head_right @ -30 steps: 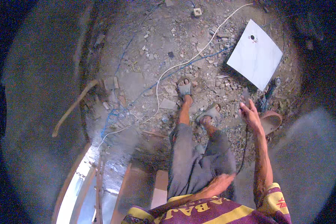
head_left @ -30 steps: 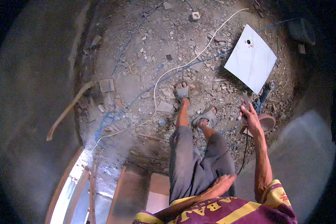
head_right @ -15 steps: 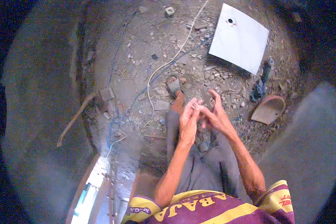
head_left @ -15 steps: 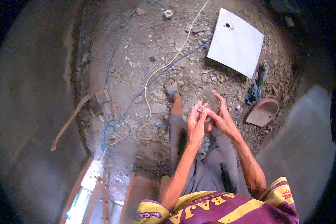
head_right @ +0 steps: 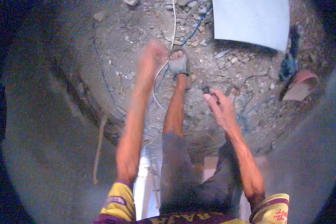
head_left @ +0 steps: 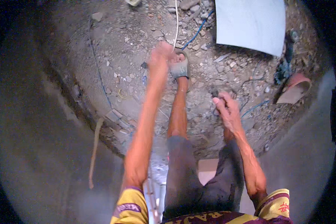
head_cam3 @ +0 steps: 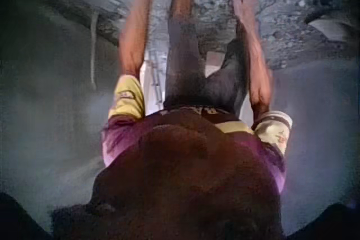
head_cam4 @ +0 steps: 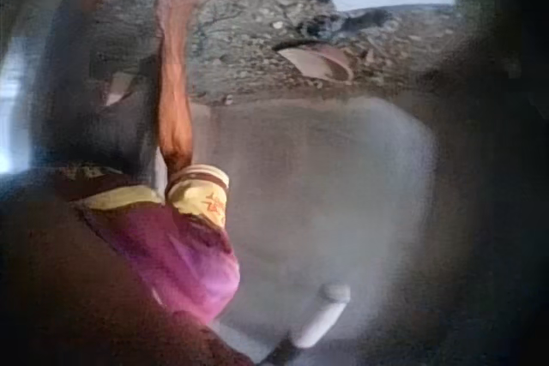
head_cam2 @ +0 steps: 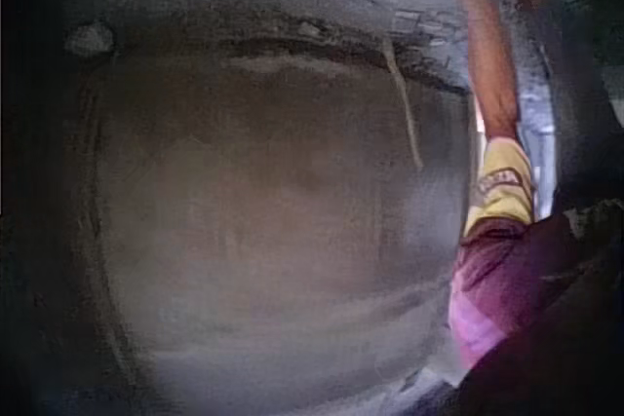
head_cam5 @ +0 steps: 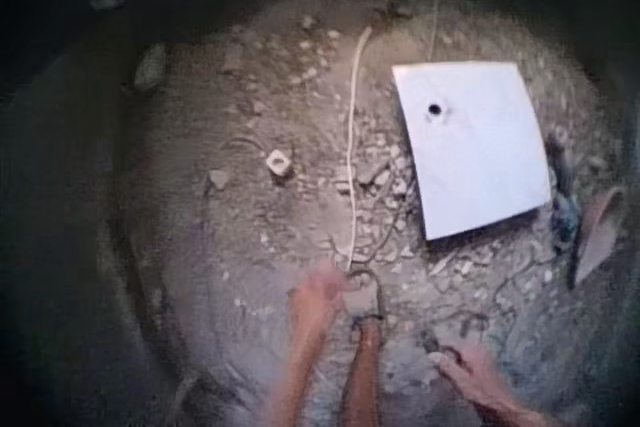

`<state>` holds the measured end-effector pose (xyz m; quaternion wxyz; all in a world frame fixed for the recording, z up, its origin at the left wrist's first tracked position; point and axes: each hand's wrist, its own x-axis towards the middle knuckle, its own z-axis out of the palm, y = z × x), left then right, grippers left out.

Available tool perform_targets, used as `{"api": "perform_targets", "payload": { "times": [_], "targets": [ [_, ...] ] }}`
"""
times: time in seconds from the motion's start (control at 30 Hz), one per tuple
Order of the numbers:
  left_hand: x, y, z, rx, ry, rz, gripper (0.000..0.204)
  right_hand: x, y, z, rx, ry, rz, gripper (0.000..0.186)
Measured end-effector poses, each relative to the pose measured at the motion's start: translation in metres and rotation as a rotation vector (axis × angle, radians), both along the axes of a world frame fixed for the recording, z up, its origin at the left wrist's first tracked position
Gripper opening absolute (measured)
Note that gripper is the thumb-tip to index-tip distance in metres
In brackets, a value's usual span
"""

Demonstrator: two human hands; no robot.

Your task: The person marks a curved line on a tile using a pencil and a guide, then uses an angle grinder to cut along the marked line while holding the tile by hand on the ground.

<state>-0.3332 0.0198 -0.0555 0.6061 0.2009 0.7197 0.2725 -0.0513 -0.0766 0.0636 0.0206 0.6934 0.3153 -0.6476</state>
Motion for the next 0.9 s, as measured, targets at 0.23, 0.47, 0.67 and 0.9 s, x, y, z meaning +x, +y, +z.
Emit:
{"api": "perform_targets", "payload": {
  "times": [0.23, 0.47, 0.67, 0.9],
  "targets": [
    [-0.161, 0.218, -0.265, -0.024, 0.212, -0.057, 0.041, -0.023, 0.018, -0.095, 0.087, -0.031, -0.118, 0.035],
    [-0.148, 0.232, -0.286, -0.041, 0.029, 0.016, 0.035, -0.042, 0.041, -0.123, 0.081, 0.044, -0.323, 0.027],
    [-0.141, 0.132, -0.193, -0.104, -0.307, 0.149, 0.037, -0.077, 0.097, -0.096, 0.352, 0.125, -0.109, 0.033],
    [-0.063, 0.029, -0.022, -0.074, -0.172, 0.134, 0.059, -0.105, 0.129, -0.054, 0.433, 0.222, 0.157, 0.041]
  ]
}}
